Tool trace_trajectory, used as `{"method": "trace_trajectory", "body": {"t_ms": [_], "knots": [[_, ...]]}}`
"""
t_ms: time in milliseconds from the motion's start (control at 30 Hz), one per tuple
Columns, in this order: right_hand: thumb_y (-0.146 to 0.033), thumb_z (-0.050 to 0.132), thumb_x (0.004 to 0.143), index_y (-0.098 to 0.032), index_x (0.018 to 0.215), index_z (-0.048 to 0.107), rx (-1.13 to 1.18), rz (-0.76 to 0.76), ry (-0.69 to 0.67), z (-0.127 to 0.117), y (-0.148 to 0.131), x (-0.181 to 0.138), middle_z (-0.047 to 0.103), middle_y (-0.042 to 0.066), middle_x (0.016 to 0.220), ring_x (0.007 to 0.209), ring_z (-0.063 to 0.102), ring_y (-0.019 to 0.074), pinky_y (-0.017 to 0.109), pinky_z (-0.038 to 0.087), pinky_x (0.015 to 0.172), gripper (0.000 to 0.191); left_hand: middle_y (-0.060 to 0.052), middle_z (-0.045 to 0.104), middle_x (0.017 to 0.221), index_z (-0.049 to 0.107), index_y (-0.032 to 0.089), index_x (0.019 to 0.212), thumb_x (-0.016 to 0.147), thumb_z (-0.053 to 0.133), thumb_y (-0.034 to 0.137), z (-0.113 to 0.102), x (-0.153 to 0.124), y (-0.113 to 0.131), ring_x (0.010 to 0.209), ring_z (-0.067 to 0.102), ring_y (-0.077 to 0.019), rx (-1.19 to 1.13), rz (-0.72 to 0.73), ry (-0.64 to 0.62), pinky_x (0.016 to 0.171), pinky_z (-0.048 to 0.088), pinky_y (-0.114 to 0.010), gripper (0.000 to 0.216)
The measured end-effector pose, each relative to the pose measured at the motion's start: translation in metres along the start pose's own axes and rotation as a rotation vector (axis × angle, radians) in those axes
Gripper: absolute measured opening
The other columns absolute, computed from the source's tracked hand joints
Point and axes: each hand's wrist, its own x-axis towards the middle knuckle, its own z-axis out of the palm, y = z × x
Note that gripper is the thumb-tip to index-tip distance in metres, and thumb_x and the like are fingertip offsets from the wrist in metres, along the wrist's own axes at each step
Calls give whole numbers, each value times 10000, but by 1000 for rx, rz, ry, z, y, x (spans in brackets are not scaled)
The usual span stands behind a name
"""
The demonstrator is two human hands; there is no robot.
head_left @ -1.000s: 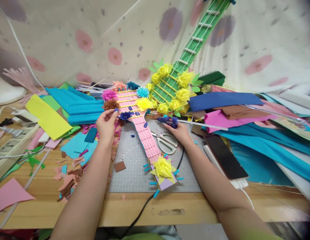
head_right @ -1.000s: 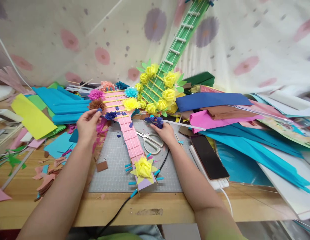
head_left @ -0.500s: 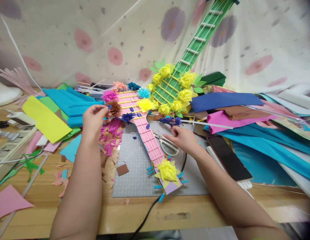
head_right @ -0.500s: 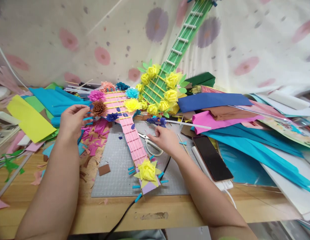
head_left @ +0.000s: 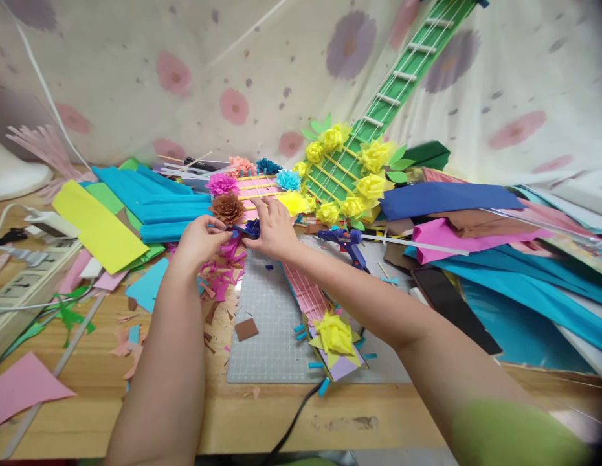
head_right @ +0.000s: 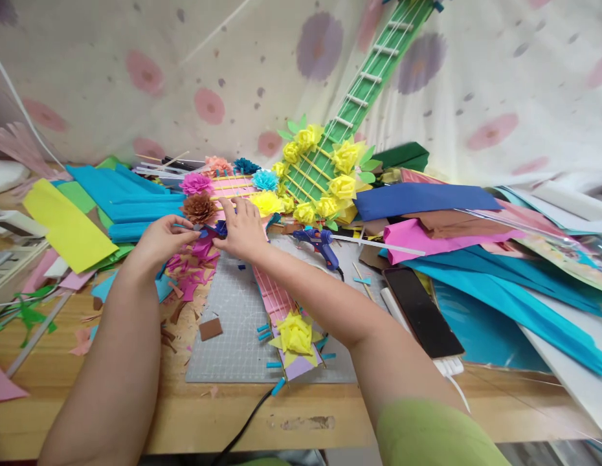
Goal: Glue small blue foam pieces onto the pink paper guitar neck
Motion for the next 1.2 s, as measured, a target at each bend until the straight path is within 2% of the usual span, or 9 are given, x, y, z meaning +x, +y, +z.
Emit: {"method": "trace_trajectory", "body": {"t_ms": [267, 467, 733, 1033, 1200], "knots": [[-348, 580, 728, -151, 1305, 358, 92, 79, 48, 6, 10, 7, 457, 162, 1240, 1155, 392, 297, 445, 307, 987, 650, 48, 569, 514, 503, 189, 691, 472, 768, 135, 7, 6, -12, 465, 558, -123, -50, -11, -1, 484, 440, -225, 348], [-373, 629, 700, -156, 1241, 418, 120, 113, 58, 3, 20, 9, 479, 154, 1216, 1160, 378, 303, 447, 304, 990, 619, 44, 563, 506, 453, 184, 708, 564, 697, 91, 20, -5, -1, 466, 590, -139, -32, -88, -19, 460, 411, -212, 298], [-373, 644, 686, -157, 1240, 423, 110, 118, 51, 3, 24, 11, 466, 156, 1214, 1160, 368, 310, 469, 306, 982, 635, 50, 563, 500, 333, 206, 741, 624, 668, 21, 32, -6, 2, 526, 654, -176, -200, -215, -58, 491, 497, -242, 401], [-372, 643, 688, -159, 1212, 455, 112, 130, 62, 4, 23, 12, 463, 152, 1191, 1146, 378, 310, 466, 309, 979, 596, 23, 577, 476, 319, 204, 703, 640, 667, 17, 38, -7, 4, 538, 663, -184, -234, -182, -27, 465, 491, -216, 400], [-370, 644, 684, -153, 1217, 455, 101, 132, 45, 2, 23, 12, 452, 156, 1193, 1147, 373, 311, 462, 311, 977, 606, 12, 582, 487, 313, 204, 682, 619, 696, 49, 41, -5, 1, 558, 670, -209, -250, -166, -45, 479, 519, -263, 418]]}}
